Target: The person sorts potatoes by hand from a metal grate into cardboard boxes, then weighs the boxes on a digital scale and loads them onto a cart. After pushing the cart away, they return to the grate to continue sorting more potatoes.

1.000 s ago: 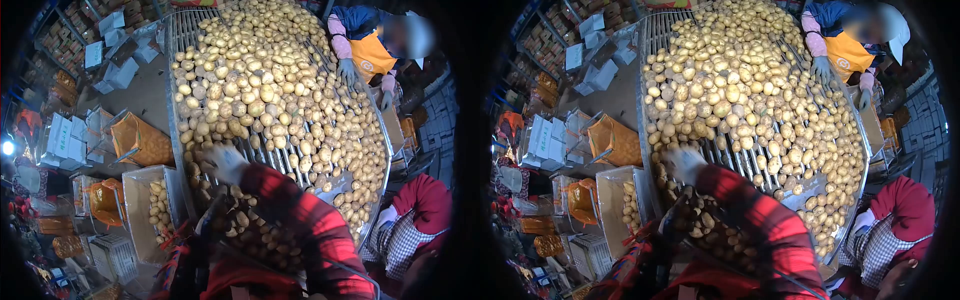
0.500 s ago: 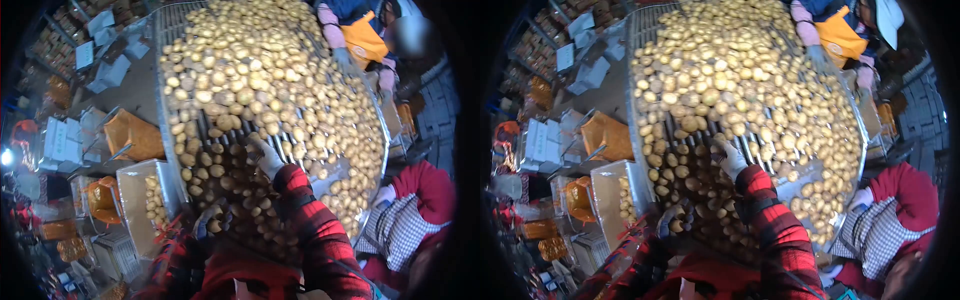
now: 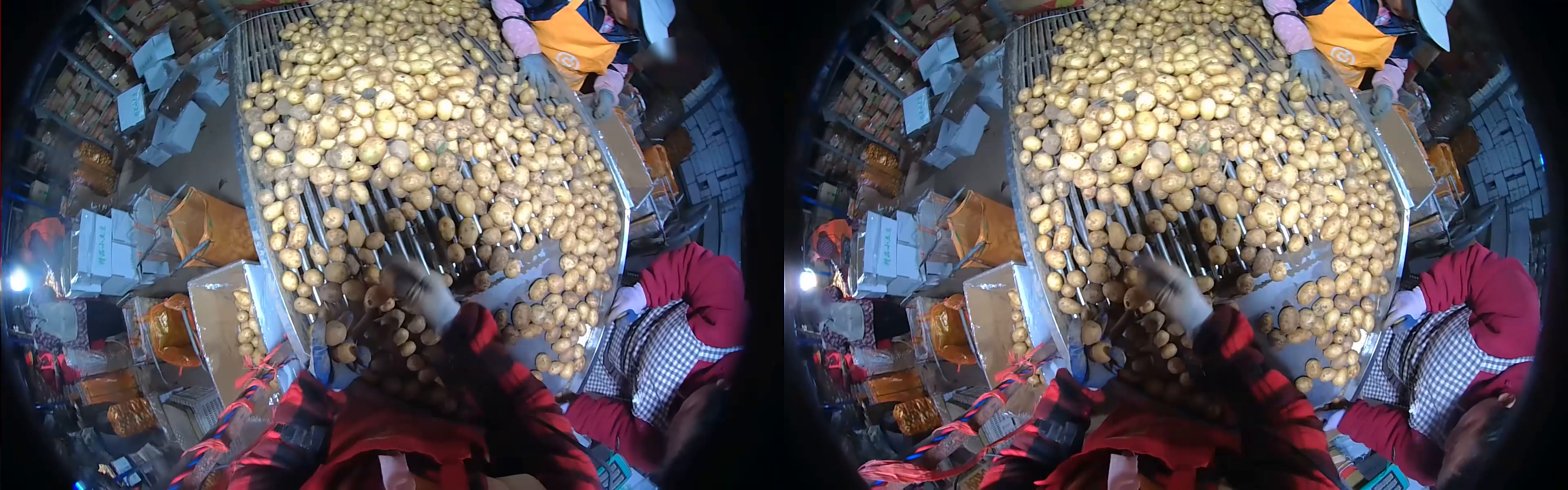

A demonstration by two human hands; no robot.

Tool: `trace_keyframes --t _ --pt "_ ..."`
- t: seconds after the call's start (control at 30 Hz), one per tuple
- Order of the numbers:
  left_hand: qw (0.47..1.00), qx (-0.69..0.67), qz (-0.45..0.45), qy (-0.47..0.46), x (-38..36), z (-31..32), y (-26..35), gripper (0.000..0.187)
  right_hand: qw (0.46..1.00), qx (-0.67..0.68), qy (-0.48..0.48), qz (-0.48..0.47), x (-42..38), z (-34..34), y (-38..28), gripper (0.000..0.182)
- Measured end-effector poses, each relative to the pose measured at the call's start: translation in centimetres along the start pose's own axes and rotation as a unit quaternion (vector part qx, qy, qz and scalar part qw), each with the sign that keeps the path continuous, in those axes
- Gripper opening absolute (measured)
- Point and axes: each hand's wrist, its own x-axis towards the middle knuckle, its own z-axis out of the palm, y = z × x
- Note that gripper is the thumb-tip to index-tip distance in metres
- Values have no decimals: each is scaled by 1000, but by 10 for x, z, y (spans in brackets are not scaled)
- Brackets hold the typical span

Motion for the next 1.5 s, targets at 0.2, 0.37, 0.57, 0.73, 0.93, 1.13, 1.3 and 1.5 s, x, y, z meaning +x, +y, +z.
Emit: trace_keyframes --t 0.2,0.37,0.57,0.73,0.93,1.13,1.3,1.5 --pt "900 399 177 -18 -6 26 -22 47 900 -402 -65 -154 25 32 -21 44" --pt "977 191 72 54 -30 -28 -9 32 653 -707 -24 -271 143 63 -1 37" --pt "942 256 216 -42 -67 -67 -8 21 708 -691 76 -122 106 44 27 45" --pt "805 561 193 -21 -89 -62 2 16 656 -720 -141 -173 45 117 50 46" --pt "716 657 229 -55 -105 -82 0 21 663 -736 -127 -44 -55 79 36 51" --pt "990 83 70 -91 -108 -94 -20 40 738 -624 -41 -254 2 125 7 33" --pt "994 59 57 79 -101 -70 -20 41 523 -838 -125 -92 80 180 69 29" --pt "998 -11 58 1 -86 -73 -16 30 892 -400 -26 -209 15 125 26 25"
